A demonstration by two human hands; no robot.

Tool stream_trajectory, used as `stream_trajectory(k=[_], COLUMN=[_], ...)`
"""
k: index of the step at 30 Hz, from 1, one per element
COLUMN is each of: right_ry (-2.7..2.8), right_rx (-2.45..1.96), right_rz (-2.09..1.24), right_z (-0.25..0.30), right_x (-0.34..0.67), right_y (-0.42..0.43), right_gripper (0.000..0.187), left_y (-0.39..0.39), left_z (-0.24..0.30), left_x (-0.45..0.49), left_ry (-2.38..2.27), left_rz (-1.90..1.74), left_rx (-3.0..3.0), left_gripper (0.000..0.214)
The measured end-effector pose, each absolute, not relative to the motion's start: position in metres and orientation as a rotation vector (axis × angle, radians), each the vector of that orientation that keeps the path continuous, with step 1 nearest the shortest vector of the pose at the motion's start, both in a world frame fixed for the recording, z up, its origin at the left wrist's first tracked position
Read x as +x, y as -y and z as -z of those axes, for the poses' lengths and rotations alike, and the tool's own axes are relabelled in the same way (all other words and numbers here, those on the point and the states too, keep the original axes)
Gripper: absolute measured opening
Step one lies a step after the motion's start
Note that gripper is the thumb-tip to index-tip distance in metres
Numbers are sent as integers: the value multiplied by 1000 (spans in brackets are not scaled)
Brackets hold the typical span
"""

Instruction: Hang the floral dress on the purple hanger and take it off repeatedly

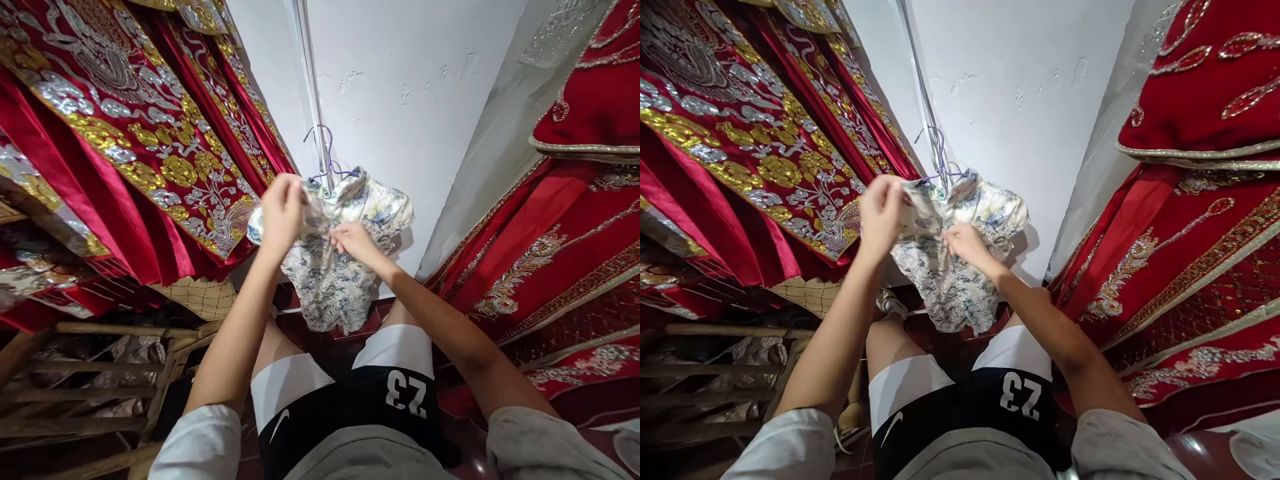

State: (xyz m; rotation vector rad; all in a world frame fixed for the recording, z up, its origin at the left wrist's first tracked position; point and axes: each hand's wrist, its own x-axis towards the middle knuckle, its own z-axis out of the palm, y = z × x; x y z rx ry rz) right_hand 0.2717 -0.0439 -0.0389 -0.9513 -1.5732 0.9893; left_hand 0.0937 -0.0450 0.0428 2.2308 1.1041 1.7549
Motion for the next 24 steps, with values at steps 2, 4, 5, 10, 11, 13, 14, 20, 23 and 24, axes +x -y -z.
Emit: stream_trajectory(k=[2, 4, 5, 10, 11, 13, 14, 20, 23, 24], right_ry=[1555, 1473, 1429, 1177, 1087, 901, 827, 965, 1402, 1525], right_rx=[-982, -919, -876, -774, -781, -790, -792, -1056, -1297, -1334], right_rz=[-1078, -1170, -1200, -1300, -1316, -1323, -1307, -1326, -1532, -1532], right_z=[61, 75, 79, 90, 95, 108, 116, 155, 158, 157], right_x=[269, 268, 267, 250, 247, 243, 243, 281, 286, 283], right_y=[48, 57, 63, 98, 105, 117, 122, 133, 135, 137], right_gripper=[35, 36, 36, 33, 32, 31, 32, 33, 34, 34], left_y=[33, 22, 17, 28, 37, 58, 69, 106, 114, 118], left_z=[-47, -46, -41, 24, 44, 85, 103, 146, 135, 130], left_x=[63, 28, 12, -7, 0, 21, 31, 57, 58, 61], left_ry=[-1036, -968, -928, -917, -902, -779, -769, -616, -584, -567], left_rz=[-1931, -2033, -2051, -1870, -1825, -1768, -1758, -1767, -1856, -1858], left_rx=[1898, 1469, 1270, 861, 796, 543, 482, 114, 275, 364], left_gripper=[24, 28, 30, 46, 48, 53, 55, 36, 21, 16])
